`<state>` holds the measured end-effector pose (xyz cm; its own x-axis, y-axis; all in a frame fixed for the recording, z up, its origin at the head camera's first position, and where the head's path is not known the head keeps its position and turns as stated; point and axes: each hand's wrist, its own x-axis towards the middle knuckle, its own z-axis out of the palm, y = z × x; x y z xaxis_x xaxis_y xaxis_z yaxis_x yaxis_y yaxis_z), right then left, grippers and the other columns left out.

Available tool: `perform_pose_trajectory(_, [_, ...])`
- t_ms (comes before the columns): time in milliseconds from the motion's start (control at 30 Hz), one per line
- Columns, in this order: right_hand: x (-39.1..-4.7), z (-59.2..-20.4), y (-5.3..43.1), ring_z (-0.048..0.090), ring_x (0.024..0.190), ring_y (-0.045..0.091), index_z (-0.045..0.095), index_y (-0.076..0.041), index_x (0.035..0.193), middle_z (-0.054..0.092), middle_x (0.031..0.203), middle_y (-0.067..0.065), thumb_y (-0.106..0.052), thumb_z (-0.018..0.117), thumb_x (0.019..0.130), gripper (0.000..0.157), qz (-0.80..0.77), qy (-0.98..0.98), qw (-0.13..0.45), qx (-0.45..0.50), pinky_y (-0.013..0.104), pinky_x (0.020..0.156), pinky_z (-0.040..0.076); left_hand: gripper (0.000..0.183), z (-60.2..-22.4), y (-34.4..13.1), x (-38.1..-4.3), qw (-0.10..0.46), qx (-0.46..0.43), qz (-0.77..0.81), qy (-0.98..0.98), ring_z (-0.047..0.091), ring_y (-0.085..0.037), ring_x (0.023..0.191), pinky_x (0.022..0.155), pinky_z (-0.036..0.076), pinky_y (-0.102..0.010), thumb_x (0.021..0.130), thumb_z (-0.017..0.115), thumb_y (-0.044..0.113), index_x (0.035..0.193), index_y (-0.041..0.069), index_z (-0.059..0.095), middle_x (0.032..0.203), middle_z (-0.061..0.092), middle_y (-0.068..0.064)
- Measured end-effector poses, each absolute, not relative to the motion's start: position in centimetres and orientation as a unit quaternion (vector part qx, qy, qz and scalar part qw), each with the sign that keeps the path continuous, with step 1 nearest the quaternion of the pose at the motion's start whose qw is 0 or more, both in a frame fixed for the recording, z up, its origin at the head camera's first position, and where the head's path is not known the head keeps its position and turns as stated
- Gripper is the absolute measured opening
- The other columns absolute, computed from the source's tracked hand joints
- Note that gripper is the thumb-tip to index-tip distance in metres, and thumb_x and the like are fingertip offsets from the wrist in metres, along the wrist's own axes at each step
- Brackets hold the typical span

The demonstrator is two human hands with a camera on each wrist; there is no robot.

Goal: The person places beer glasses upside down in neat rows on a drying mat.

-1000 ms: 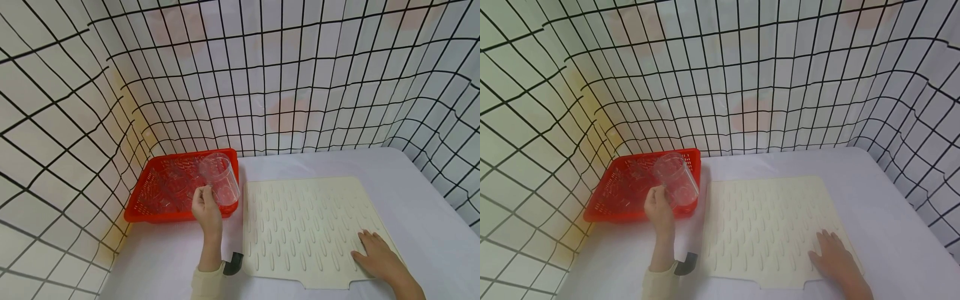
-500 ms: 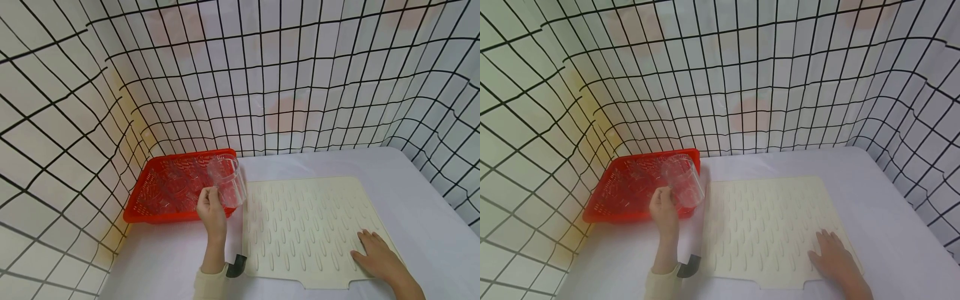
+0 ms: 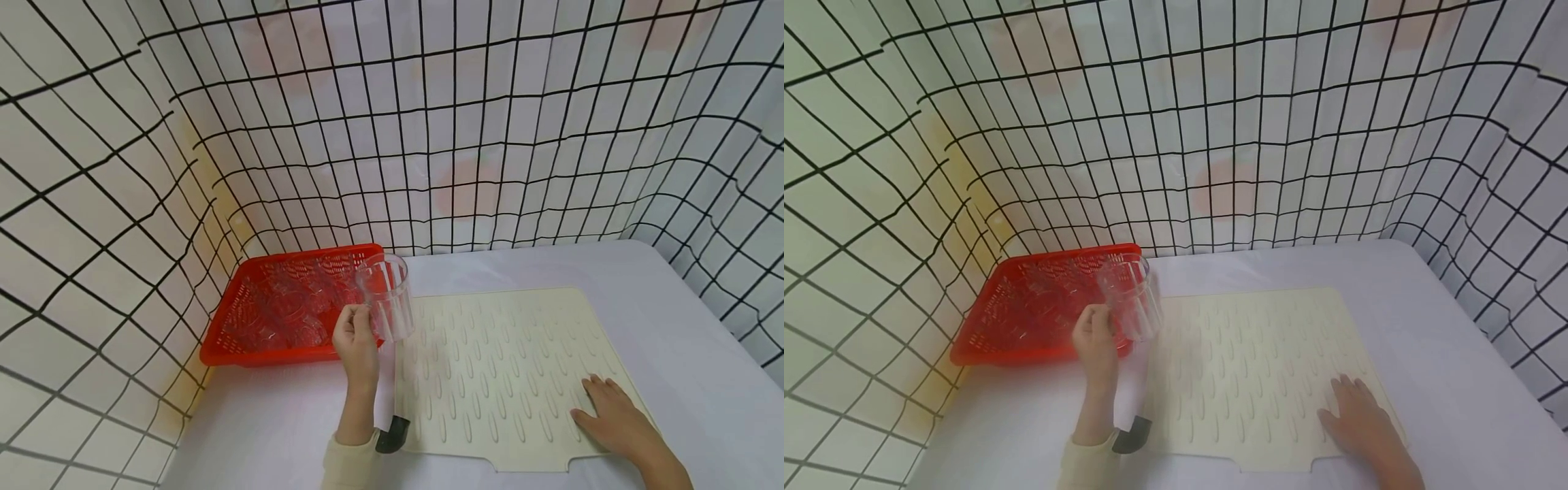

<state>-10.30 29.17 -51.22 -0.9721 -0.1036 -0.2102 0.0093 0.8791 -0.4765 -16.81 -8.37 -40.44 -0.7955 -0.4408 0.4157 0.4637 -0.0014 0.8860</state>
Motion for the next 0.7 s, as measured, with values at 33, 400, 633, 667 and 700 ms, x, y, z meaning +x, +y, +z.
perform_pose_trajectory(33, [-10.3, -51.2, 29.1, 0.016, 0.129, 0.063, 0.033, 0.023, 0.135, 0.022, 0.141, 0.046, -0.036, 0.062, 0.093, 0.078, -0.244, 0.962, 0.117, -0.023, 0.074, 0.098, 0.019, 0.025, -40.5, -8.3, -16.8, 0.319, -0.011, -0.707, -0.631, 0.032, -0.008, 0.053, 0.047, 0.027, -0.019, 0.097, 0.05, 0.005, 0.079, -0.012, 0.052, 0.058, 0.035, 0.004])
perform_pose_trajectory(400, [-10.1, -50.5, 28.7, 0.017, 0.128, 0.063, 0.034, 0.023, 0.134, 0.023, 0.141, 0.046, -0.032, 0.063, 0.092, 0.075, -0.241, 0.964, 0.112, -0.02, 0.074, 0.098, 0.02, 0.024, -40.7, -7.6, -17.0, 0.308, -0.034, -0.716, -0.626, 0.036, -0.006, 0.052, 0.044, 0.03, -0.018, 0.096, 0.048, 0.004, 0.079, -0.013, 0.052, 0.059, 0.039, 0.005])
perform_pose_trajectory(633, [-10.0, -50.4, 28.7, 0.016, 0.128, 0.064, 0.033, 0.024, 0.134, 0.022, 0.141, 0.046, -0.032, 0.063, 0.092, 0.076, -0.249, 0.962, 0.112, -0.019, 0.074, 0.099, 0.018, 0.024, -40.6, -7.2, -17.4, 0.298, -0.041, -0.728, -0.616, 0.038, -0.006, 0.054, 0.047, 0.033, -0.017, 0.094, 0.048, 0.002, 0.077, -0.015, 0.051, 0.059, 0.04, 0.005])
perform_pose_trajectory(667, [-10.0, -50.4, 28.7, 0.016, 0.128, 0.064, 0.033, 0.024, 0.134, 0.021, 0.141, 0.046, -0.032, 0.063, 0.092, 0.076, -0.25, 0.962, 0.111, -0.02, 0.074, 0.099, 0.018, 0.024, -40.6, -7.1, -17.4, 0.296, -0.044, -0.729, -0.615, 0.038, -0.006, 0.053, 0.047, 0.033, -0.017, 0.094, 0.048, 0.002, 0.077, -0.015, 0.05, 0.059, 0.04, 0.005])
perform_pose_trajectory(700, [-10.0, -50.5, 28.7, 0.016, 0.128, 0.064, 0.033, 0.024, 0.134, 0.021, 0.141, 0.046, -0.032, 0.063, 0.092, 0.076, -0.25, 0.962, 0.111, -0.02, 0.074, 0.099, 0.018, 0.024, -40.5, -7.0, -17.4, 0.295, -0.048, -0.731, -0.614, 0.038, -0.007, 0.053, 0.048, 0.033, -0.018, 0.094, 0.047, 0.002, 0.076, -0.015, 0.05, 0.059, 0.04, 0.005])
